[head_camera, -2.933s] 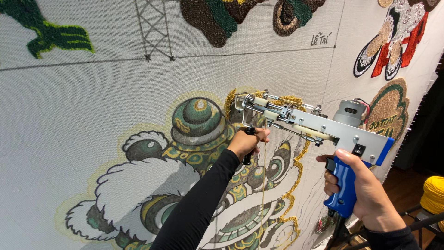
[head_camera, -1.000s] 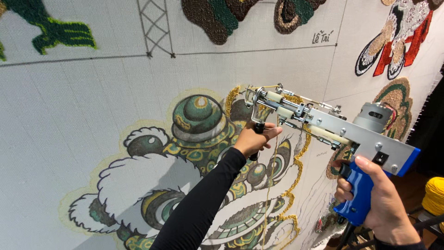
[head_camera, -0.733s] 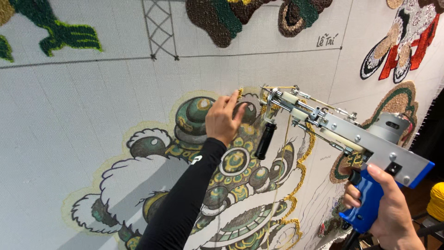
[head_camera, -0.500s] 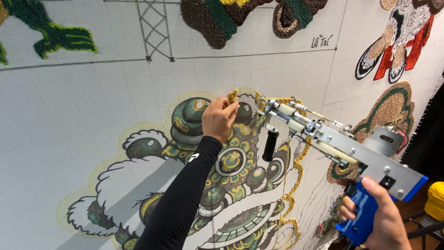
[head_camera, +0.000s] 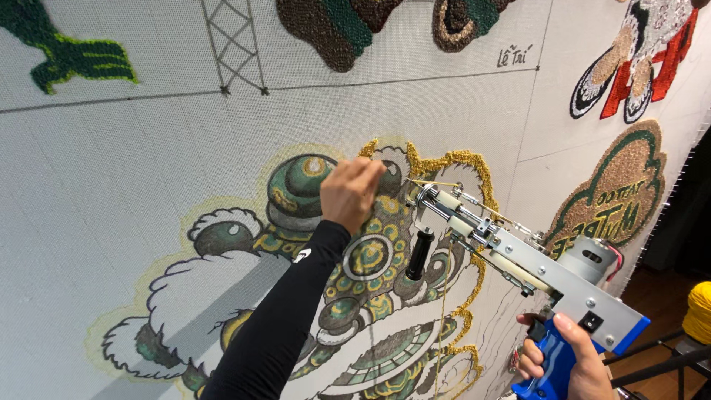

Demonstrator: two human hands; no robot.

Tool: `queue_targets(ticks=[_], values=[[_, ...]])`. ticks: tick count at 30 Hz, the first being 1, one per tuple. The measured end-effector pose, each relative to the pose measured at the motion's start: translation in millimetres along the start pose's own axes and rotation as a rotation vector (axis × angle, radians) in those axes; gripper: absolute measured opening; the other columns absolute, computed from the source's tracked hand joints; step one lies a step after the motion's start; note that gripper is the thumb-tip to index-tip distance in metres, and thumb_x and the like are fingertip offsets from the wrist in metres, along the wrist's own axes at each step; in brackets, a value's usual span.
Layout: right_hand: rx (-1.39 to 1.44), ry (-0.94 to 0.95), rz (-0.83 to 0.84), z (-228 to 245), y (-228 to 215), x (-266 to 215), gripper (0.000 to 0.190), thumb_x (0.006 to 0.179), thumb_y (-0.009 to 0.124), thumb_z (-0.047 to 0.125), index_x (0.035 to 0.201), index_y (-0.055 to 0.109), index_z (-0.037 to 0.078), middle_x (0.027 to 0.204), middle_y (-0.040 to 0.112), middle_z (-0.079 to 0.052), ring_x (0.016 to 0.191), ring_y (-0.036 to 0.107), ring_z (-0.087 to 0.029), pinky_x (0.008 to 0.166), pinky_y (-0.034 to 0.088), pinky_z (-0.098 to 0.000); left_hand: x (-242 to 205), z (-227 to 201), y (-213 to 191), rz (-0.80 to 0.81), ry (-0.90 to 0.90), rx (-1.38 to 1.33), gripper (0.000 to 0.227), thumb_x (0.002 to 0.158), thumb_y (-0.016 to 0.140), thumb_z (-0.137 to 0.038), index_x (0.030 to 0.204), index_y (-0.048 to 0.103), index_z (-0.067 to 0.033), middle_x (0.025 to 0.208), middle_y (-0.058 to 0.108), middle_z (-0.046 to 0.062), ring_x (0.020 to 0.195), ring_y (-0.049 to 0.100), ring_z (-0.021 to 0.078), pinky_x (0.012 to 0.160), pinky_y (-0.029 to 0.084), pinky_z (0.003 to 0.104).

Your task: The person uses a tufting gun to apply gold yarn to a canvas following a lion head design, occasionally pausing to adjust the yarn by hand.

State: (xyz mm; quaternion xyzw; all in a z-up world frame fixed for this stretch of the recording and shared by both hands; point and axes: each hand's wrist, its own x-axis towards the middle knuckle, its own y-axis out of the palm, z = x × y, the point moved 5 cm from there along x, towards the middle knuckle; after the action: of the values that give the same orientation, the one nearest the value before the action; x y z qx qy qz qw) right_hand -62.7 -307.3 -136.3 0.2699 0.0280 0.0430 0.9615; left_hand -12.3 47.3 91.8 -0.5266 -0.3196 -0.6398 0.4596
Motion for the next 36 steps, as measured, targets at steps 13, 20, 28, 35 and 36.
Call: queue_targets(ticks=[13, 20, 28, 35, 36], values=[[0.082, 0.009, -0.007, -20.5, -30.0, 4.4, 0.067, 0.088, 0.054, 0.049, 0.122, 0.058, -0.008, 0.058, 0.042, -0.012, 0.049, 0.043, -0.025, 0.053, 0.039, -0.0411, 10.3, 6.2, 1.0, -0.035, -0.181, 0.015, 0.009, 0.097, 0.076, -0.023, 0.101, 0.076, -0.0142, 0.091, 0.067, -0.002, 0.078, 0.067, 0.0176, 0.065, 0.054, 0.034], [0.118, 0.045, 0.032, -35.4, -52.3, 13.0, 0.065, 0.089, 0.054, 0.048, 0.121, 0.057, -0.008, 0.059, 0.041, -0.011, 0.051, 0.044, -0.025, 0.055, 0.038, -0.0411, -7.9, -12.7, -3.7, 0.018, -0.157, -0.15, 0.011, 0.097, 0.076, -0.026, 0.096, 0.077, -0.0145, 0.087, 0.069, -0.003, 0.069, 0.065, 0.0153, 0.058, 0.05, 0.032], [0.057, 0.048, -0.03, -21.5, -56.5, 16.9, 0.065, 0.086, 0.056, 0.045, 0.12, 0.059, -0.009, 0.059, 0.041, -0.011, 0.052, 0.044, -0.026, 0.054, 0.04, -0.0427, -30.0, 5.5, 21.7, 0.117, -0.504, -0.257, 0.035, 0.094, 0.077, -0.045, 0.084, 0.076, -0.0107, 0.075, 0.067, 0.001, 0.061, 0.061, 0.0161, 0.057, 0.049, 0.03], [-0.064, -0.18, 0.154, 56.4, 24.0, -9.3, 0.059, 0.095, 0.061, 0.046, 0.119, 0.064, -0.008, 0.062, 0.049, -0.007, 0.054, 0.048, -0.019, 0.049, 0.041, -0.0335, -86.6, -61.6, 67.4, 0.263, -0.511, -1.214, 0.058, 0.099, 0.076, -0.047, 0.136, 0.057, -0.0059, 0.12, 0.065, 0.005, 0.105, 0.065, 0.0149, 0.09, 0.052, 0.03], [-0.145, -0.215, 0.156, 67.8, 38.4, -11.0, 0.058, 0.092, 0.059, 0.045, 0.114, 0.066, -0.008, 0.059, 0.049, -0.006, 0.052, 0.047, -0.017, 0.049, 0.041, -0.032, -83.0, -71.8, 64.1, 0.23, -0.332, -1.18, 0.055, 0.106, 0.075, -0.04, 0.139, 0.059, 0.0007, 0.125, 0.064, 0.012, 0.106, 0.06, 0.0189, 0.088, 0.048, 0.034]])
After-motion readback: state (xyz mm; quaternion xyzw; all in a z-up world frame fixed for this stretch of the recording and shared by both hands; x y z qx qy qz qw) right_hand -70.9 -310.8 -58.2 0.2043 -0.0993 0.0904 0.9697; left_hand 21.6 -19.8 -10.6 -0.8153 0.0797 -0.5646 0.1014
